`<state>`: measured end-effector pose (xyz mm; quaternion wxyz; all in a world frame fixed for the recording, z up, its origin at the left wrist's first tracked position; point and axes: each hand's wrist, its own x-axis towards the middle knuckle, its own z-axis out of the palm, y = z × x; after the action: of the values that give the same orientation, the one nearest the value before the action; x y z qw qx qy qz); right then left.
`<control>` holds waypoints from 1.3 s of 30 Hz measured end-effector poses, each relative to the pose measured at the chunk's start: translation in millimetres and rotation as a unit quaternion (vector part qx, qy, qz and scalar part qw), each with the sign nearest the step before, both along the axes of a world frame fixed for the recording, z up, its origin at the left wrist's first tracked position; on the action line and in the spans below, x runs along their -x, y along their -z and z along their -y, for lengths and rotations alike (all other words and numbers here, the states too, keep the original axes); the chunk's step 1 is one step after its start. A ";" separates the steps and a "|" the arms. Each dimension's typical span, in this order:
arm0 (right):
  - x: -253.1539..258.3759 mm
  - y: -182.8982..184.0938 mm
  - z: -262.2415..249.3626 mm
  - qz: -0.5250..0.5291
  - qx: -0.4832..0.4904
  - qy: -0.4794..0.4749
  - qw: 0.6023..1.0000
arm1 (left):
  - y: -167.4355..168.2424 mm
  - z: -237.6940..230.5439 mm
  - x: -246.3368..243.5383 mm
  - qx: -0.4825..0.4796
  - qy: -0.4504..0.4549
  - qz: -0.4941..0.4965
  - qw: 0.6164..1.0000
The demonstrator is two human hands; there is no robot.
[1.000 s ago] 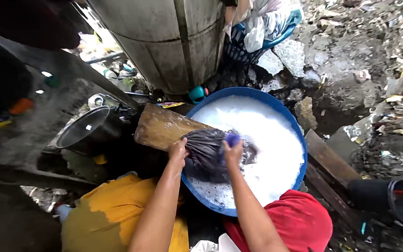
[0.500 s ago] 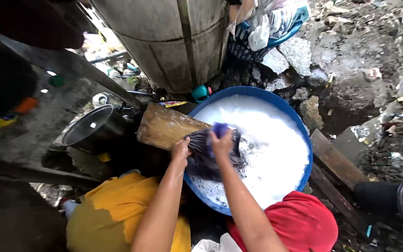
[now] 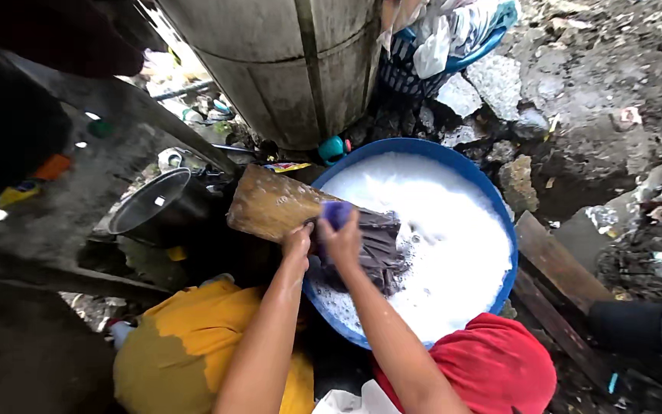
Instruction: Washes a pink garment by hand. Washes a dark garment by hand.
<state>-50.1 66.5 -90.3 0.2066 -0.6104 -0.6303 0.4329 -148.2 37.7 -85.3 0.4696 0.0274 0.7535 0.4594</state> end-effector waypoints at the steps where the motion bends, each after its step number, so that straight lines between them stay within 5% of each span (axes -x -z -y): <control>1: 7.3 -1.7 7.6 0.015 0.010 -0.033 0.999 | 1.0 -1.0 0.0 0.002 -0.006 -0.008 1.000; 6: -132.1 69.4 -22.7 0.149 0.058 0.108 0.981 | -1.5 -0.6 0.3 -0.018 -0.003 0.037 0.999; 9: -176.2 61.5 -39.3 0.108 0.086 0.119 0.983 | -4.0 -1.6 0.9 -0.020 -0.003 0.035 0.999; 11: -160.6 35.5 -28.3 -0.005 0.110 0.039 0.993 | -2.5 -2.9 1.1 -0.023 -0.008 0.034 0.999; 13: -135.0 14.0 -0.6 -0.062 0.170 -0.136 0.974 | -1.3 -3.0 0.8 -0.023 -0.008 0.031 0.999; 16: -122.9 36.0 33.3 0.067 0.234 -0.407 0.880 | -0.7 -1.6 0.7 -0.029 0.000 0.027 0.999; 19: -141.1 77.5 49.7 0.238 0.271 -0.403 0.841 | -2.4 -0.2 2.2 -0.028 0.004 0.027 0.999; 23: -144.5 84.4 63.8 0.346 0.347 -0.323 0.810 | -3.6 -0.1 1.9 -0.024 0.006 0.025 0.999; 25: -141.9 81.1 59.7 0.275 0.367 -0.337 0.822 | -3.9 -0.5 2.2 -0.024 0.005 0.024 0.999; 28: -135.7 37.7 33.7 -0.037 0.352 -0.353 0.866 | -1.8 -1.7 2.5 -0.026 0.012 0.025 0.999; 31: -101.1 -14.3 9.1 -0.220 0.279 -0.228 0.907 | 2.1 -3.9 3.9 -0.025 0.001 0.034 0.999; 34: -30.4 -28.8 -1.1 -0.187 0.091 -0.083 0.975 | 7.4 -5.2 5.3 -0.006 0.017 0.012 1.000; 36: 7.0 -24.9 -3.3 -0.099 0.000 -0.066 0.993 | 9.7 -4.3 6.2 0.007 0.014 -0.004 1.000; 39: -19.0 17.7 -12.5 0.059 -0.038 -0.048 0.996 | 2.0 -4.9 4.2 0.006 0.007 0.017 1.000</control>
<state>-31.1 79.0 -108.0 0.1715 -0.5956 -0.6859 0.3813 -152.4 42.6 -87.3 0.4858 0.0218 0.7475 0.4524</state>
